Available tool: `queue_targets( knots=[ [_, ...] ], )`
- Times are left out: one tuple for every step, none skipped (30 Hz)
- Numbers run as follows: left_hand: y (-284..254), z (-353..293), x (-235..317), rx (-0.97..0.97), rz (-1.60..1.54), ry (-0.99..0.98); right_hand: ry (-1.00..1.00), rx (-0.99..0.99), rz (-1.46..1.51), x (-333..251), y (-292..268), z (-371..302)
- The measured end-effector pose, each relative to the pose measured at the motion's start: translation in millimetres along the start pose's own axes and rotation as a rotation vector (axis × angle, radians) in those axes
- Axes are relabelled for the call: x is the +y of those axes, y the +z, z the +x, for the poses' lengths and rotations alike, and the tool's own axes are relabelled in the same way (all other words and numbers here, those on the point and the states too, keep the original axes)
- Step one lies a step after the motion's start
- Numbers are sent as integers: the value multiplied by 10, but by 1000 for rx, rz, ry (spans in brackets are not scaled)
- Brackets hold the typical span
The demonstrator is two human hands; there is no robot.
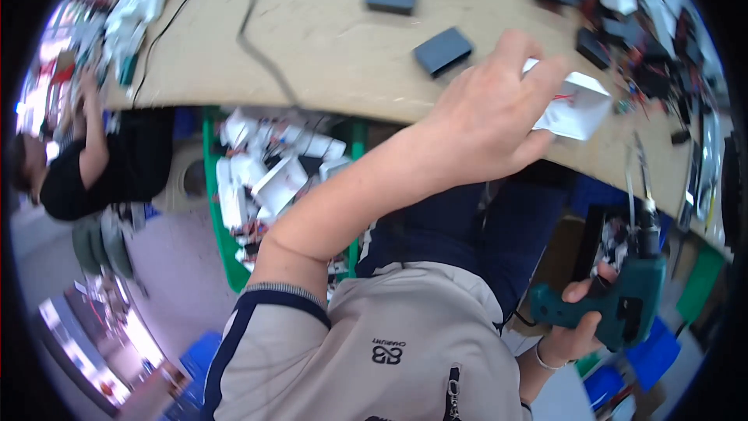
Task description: Soldering wires onto electrical components and assembling them into plastic housings at a manual workstation.
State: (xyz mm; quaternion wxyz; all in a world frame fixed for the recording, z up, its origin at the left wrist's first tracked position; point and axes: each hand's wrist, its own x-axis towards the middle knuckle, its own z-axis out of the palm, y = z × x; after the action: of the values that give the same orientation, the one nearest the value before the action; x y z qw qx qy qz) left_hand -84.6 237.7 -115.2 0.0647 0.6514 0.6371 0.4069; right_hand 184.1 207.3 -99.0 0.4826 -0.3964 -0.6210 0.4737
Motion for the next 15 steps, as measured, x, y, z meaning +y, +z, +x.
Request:
queue_targets(
  knots=[
    [-163, -7, -1, 31, -97, 33, 10, 2, 29, -4, -36, -5],
    [-319, 0, -7, 58, -199, 77, 19, 15, 55, -9, -51, 9],
    [-576, -68, -63, 57, -211, 51, 23, -13, 69, -1, -48, 34],
    [-829, -212, -106, 4, -353, -149, 26, 1, 143, 12, -41, 55],
    [-1098, -300, -125, -23, -615, -286, 33, 17, 216, 22, -38, 86],
    [-1301, -452, -175, 43, -717, -386, 38, 0, 225, 69, -103, 97],
    [-1448, -621, -283, 181, -939, -330, 104, -30, 262, 114, -209, 101],
    [-1710, -842, -422, 161, -905, -429, 172, -57, 296, 154, -305, 91],
    [-1868, -1006, -423, 168, -845, -488, 212, -43, 330, 167, -322, 86],
    [-1960, -1150, -409, 202, -753, -594, 214, -44, 334, 178, -312, 98],
    [-2034, -1326, -437, 233, -658, -702, 166, -26, 305, 187, -295, 120],
    [-2067, -1484, -440, 262, -566, -748, 120, -14, 282, 196, -273, 126],
    [-2148, -1616, -494, 187, -513, -828, 122, -14, 290, 209, -274, 123],
    [-2181, -1764, -575, 196, -470, -912, 125, -26, 303, 224, -298, 125],
    [-2180, -1879, -660, 196, -368, -982, 126, -38, 315, 235, -318, 125]
  ],
)
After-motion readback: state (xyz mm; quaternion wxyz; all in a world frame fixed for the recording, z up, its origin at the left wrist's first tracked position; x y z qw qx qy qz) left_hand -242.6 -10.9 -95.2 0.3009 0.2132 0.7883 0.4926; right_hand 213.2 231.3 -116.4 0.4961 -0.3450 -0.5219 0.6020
